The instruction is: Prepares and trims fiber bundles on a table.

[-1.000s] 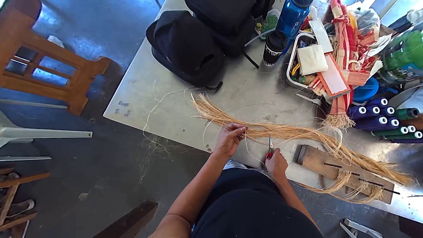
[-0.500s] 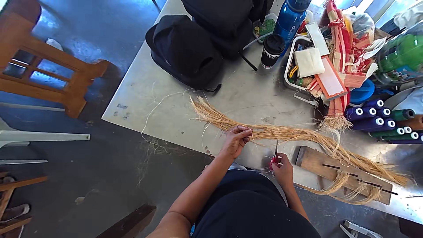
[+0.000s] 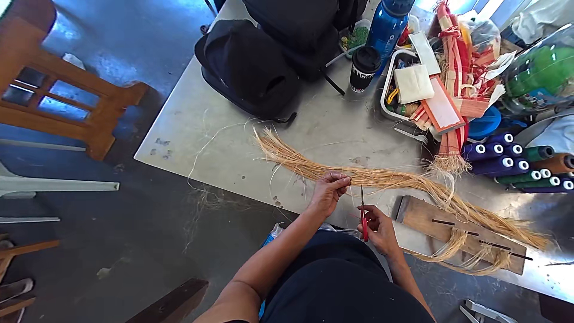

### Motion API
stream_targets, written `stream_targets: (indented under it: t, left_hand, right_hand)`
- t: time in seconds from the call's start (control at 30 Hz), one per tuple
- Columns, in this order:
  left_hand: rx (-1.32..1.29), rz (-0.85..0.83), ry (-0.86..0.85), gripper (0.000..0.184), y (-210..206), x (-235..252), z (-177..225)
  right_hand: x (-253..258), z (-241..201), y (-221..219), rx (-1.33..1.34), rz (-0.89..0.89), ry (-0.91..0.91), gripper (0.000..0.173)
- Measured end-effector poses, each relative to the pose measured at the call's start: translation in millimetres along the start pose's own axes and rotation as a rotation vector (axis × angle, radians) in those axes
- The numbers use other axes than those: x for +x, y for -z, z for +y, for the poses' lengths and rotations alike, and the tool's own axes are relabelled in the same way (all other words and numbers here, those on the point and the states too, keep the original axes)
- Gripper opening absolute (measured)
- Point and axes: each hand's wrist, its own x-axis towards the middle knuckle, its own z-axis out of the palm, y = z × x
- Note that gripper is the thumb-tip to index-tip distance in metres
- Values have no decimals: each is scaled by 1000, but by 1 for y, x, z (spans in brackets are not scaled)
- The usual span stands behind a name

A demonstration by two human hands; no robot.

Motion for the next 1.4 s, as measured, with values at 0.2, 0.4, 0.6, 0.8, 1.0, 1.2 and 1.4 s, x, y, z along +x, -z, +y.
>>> stream_targets:
  t: [0.2,0.4,0.6,0.8,1.0,1.2,1.4]
  left_hand:
    - [-39,-19,16,26,-6,-6,-8]
    - [18,-44,9,25,-11,-11,-16]
    - [33,-53,12,24,-12,-13,-21]
    - [46,-54,15,23,-14,-13,-24]
    - [96,-51,33,22,-11,-10,-23]
    - [883,-208,-23,27,16,21,-21]
    - [1627,-146,-231,27,25,59,36]
  right_hand:
    - [1,6,3,-38,18,0,54]
    - [2,8,5,2,28,28,47]
    - [0,9,6,36,48,17,42]
    - [-2,12,5,52,80,17,34]
    - [-1,16,5,140,160,-31,33]
    - [7,31,16,-19,198,-113,39]
    - [10,39,26,-322,295,-212,45]
